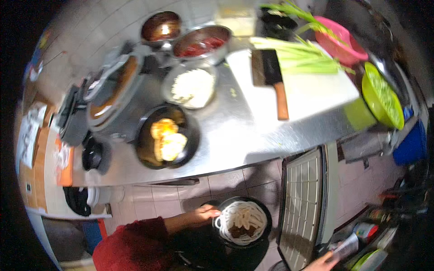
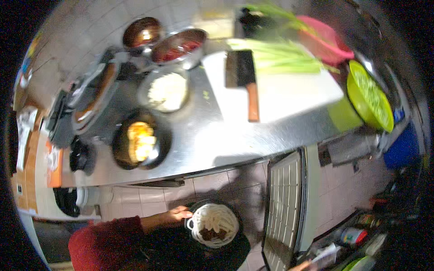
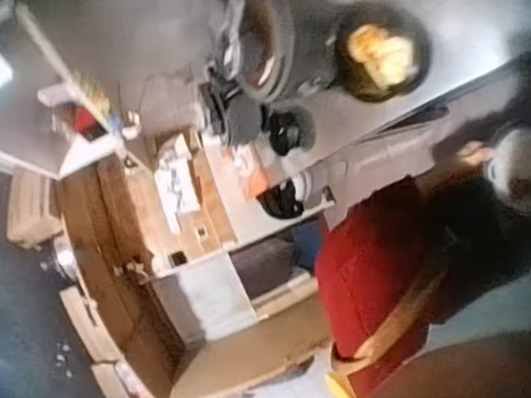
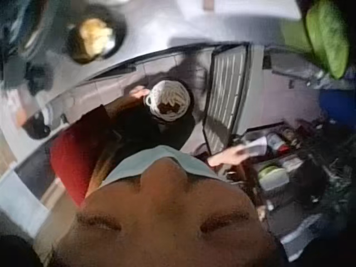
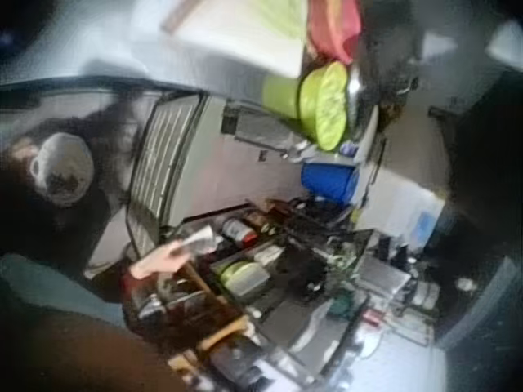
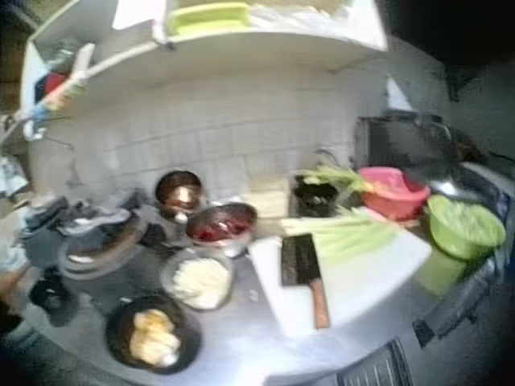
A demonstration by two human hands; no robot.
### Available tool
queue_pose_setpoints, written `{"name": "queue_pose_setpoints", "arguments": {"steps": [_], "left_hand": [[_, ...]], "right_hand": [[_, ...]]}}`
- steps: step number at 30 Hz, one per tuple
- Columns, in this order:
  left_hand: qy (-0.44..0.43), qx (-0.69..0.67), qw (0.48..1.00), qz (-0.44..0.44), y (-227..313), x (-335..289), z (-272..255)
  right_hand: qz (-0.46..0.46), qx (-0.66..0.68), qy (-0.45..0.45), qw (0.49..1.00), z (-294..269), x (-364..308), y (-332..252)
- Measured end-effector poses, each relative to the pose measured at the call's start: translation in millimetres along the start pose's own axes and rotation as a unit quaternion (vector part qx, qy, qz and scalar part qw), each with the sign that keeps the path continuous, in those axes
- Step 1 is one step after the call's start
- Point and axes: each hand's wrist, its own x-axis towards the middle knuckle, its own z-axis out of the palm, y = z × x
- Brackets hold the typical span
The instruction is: The person assembles a noodle dish by placing noodles in a bowl, adding chopped vegetables, and spooning a red sauce on top. They then handle a receipt and place the finished bowl on a counter.
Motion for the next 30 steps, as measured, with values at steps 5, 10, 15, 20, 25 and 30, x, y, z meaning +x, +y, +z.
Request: {"name": "queue_pose_setpoints", "arguments": {"steps": [5,10,15,20,25,30], "left_hand": [[-0.03,0.054,0.998,0.004,114,-87,26],[0.041,-0.06,0.995,0.07,188,-173,26],[0.091,-0.158,0.983,0.019,186,-185,10],[0.09,-0.306,0.943,0.096,166,-198,8],[0.02,-0.403,0.907,0.123,178,-215,15],[0.085,-0.33,0.932,0.119,201,-225,16]], "right_hand": [[0.048,-0.045,-0.093,0.993,-38,16,-74],[0.084,-0.019,-0.197,0.977,-56,-7,-108],[0.141,0.075,-0.315,0.936,-71,-52,-133],[0.189,0.222,-0.394,0.871,-93,-96,-204],[0.263,0.356,-0.438,0.782,-138,-82,-312],[0.327,0.601,-0.593,0.425,-192,-59,-390]]}}
